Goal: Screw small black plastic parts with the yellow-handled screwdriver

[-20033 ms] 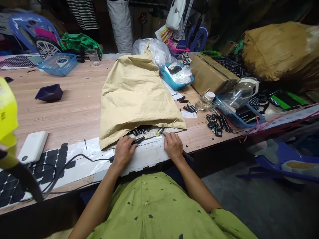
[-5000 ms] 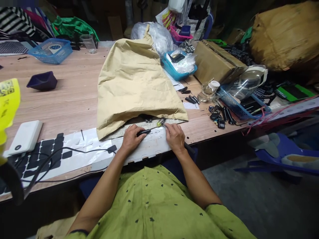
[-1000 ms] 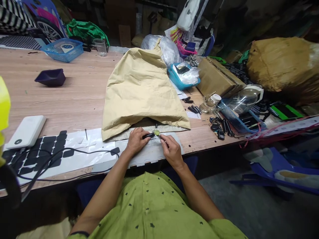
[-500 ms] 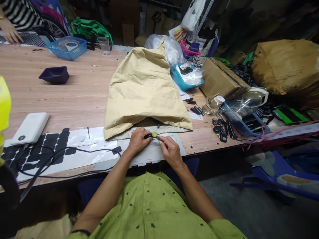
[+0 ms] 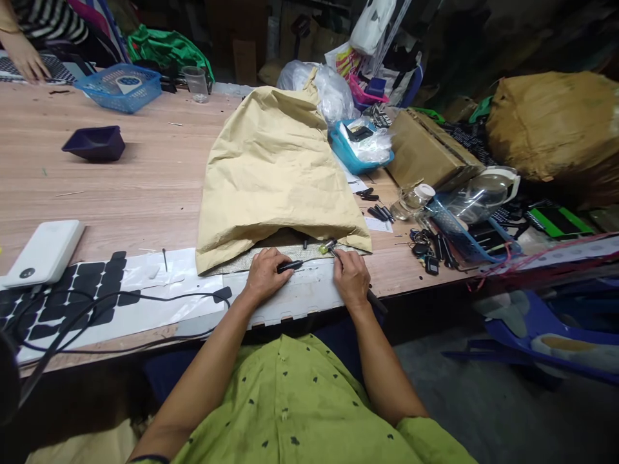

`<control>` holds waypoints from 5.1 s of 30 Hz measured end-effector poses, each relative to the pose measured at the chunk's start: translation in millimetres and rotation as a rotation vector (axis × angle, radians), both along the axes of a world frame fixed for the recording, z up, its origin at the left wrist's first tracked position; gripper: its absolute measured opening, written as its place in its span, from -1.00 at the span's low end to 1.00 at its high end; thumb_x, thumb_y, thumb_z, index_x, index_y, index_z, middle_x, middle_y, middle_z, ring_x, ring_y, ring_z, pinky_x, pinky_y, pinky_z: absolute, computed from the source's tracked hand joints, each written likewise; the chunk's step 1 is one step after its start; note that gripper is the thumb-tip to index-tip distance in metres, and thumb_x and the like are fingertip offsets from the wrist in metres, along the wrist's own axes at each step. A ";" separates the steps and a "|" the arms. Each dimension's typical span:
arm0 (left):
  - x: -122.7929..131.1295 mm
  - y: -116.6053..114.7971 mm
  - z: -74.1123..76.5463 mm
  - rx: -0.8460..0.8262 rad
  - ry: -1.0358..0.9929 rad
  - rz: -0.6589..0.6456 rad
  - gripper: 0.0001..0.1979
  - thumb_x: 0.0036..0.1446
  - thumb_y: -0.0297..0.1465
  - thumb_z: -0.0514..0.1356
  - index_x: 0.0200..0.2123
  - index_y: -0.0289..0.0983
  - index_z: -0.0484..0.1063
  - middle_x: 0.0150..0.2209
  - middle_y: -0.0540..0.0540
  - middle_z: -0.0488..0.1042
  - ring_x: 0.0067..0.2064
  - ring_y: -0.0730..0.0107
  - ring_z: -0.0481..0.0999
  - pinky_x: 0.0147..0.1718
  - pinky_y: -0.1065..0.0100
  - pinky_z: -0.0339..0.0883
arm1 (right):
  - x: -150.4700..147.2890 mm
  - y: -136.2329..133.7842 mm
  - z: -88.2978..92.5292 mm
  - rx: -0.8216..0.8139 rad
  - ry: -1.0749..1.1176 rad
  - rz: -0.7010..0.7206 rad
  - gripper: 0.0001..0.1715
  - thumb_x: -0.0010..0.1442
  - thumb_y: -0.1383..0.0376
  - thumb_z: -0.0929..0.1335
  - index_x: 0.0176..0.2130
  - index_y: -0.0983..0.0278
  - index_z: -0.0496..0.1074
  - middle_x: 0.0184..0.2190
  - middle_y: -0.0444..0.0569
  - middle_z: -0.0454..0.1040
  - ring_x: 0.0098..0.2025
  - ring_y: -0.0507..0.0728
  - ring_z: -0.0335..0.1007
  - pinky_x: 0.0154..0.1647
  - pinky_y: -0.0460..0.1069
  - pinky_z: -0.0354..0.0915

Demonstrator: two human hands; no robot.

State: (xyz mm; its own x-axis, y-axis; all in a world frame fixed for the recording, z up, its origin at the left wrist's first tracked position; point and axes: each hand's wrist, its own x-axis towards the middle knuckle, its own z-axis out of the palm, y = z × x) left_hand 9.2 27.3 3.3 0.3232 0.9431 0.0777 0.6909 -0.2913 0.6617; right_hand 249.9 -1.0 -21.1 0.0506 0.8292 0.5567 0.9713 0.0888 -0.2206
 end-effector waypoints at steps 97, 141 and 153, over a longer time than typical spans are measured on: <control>-4.5 -1.1 0.2 0.038 0.041 0.006 -0.85 0.16 -0.33 0.27 -0.21 -0.13 0.62 -0.26 -0.07 0.58 -0.12 0.14 0.48 -0.10 0.16 0.25 | -62.5 -33.3 39.3 -0.188 0.409 0.420 -0.67 0.35 0.32 0.27 -0.03 0.19 0.58 -0.21 0.02 0.62 -0.16 0.14 0.56 -0.11 0.00 0.47; -16.4 -84.2 -0.9 0.091 0.042 -0.412 -0.87 0.05 -0.30 0.41 -0.28 -0.11 0.65 0.24 -0.16 0.43 0.23 -0.12 0.34 0.18 -0.11 0.27 | -9.1 5.8 -2.8 0.017 -0.057 0.020 -0.70 0.31 0.40 0.28 -0.04 0.21 0.53 -0.28 0.02 0.49 -0.25 0.18 0.33 -0.23 0.02 0.24; 25.0 41.5 56.0 -0.157 0.493 0.141 -0.71 0.31 -0.32 0.08 -0.07 -0.21 0.58 -0.04 -0.23 0.61 0.02 0.00 0.56 -0.02 0.13 0.40 | -10.8 4.2 -1.5 0.096 -0.053 0.239 -0.71 0.31 0.43 0.28 -0.12 0.22 0.56 -0.33 -0.02 0.51 -0.28 0.13 0.36 -0.22 -0.01 0.28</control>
State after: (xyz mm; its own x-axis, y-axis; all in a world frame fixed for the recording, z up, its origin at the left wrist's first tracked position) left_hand 34.2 68.8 59.3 0.1550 0.9681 -0.1968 0.9560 -0.0968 0.2769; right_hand 239.1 3.3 -22.6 -0.1718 0.7574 0.6299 0.9304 0.3350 -0.1490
